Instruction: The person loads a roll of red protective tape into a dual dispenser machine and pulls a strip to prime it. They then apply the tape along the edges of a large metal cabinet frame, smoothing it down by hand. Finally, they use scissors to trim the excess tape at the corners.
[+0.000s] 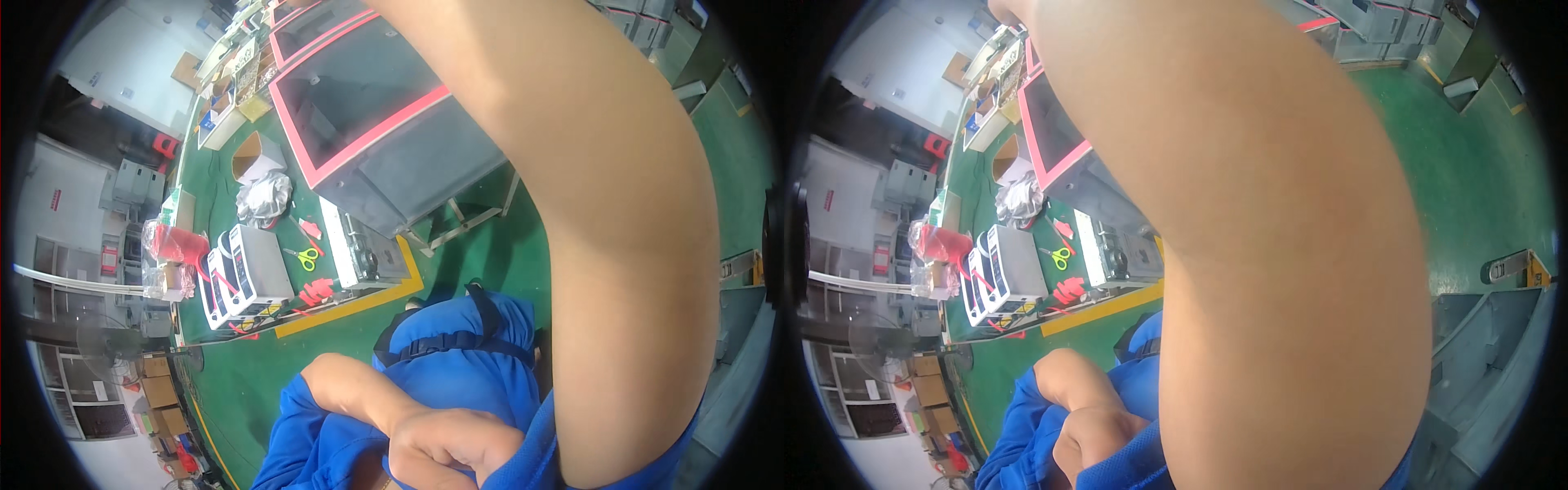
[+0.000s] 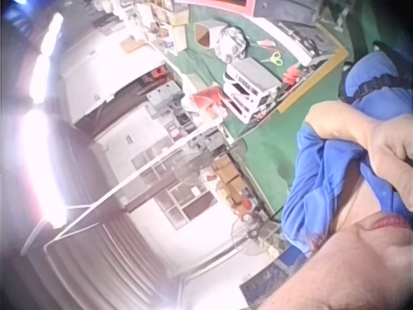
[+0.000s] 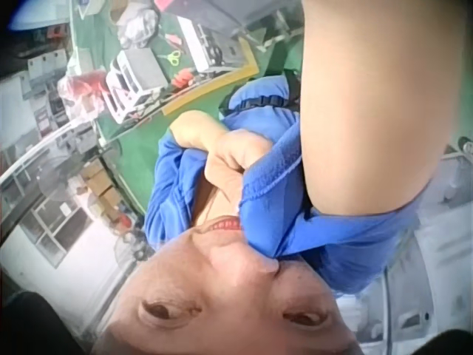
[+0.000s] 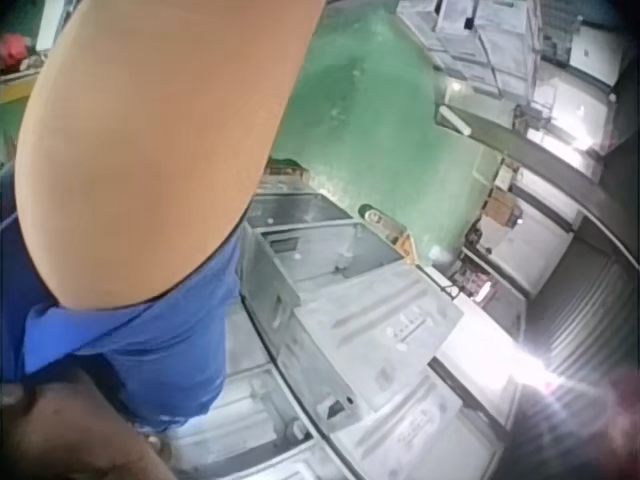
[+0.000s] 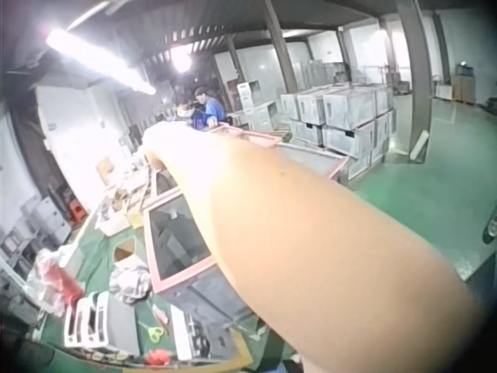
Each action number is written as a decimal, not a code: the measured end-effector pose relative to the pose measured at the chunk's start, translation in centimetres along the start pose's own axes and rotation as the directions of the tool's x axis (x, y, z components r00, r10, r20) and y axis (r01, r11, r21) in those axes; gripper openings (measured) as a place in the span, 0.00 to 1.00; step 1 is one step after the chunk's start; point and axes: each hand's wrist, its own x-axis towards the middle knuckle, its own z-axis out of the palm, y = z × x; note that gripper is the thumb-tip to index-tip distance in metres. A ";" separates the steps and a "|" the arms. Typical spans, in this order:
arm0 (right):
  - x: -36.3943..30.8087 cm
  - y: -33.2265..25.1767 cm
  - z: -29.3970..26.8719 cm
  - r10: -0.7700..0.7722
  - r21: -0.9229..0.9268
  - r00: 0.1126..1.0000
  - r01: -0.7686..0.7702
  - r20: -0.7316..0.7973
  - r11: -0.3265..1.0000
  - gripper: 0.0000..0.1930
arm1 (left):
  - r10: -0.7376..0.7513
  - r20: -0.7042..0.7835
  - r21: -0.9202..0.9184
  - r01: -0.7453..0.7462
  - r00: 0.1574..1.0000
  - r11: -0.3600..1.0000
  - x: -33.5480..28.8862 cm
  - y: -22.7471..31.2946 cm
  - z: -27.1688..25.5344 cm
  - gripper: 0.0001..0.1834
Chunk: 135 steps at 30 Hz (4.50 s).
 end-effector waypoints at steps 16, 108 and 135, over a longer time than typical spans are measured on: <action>0.8 -0.1 0.3 -0.003 -0.005 1.000 0.003 0.001 1.000 0.12 | -0.016 0.000 0.003 0.016 1.000 1.000 0.2 0.9 -0.3 0.13; -15.9 -1.1 13.3 -0.271 0.033 0.540 0.487 -0.797 0.873 0.11 | 0.144 -0.116 0.932 0.058 0.983 0.359 7.5 1.4 -11.1 0.11; -27.7 -5.8 40.5 0.034 0.633 0.855 -0.409 0.518 0.657 0.12 | 0.442 -0.577 0.774 0.633 0.687 0.027 -9.6 4.4 -24.1 0.15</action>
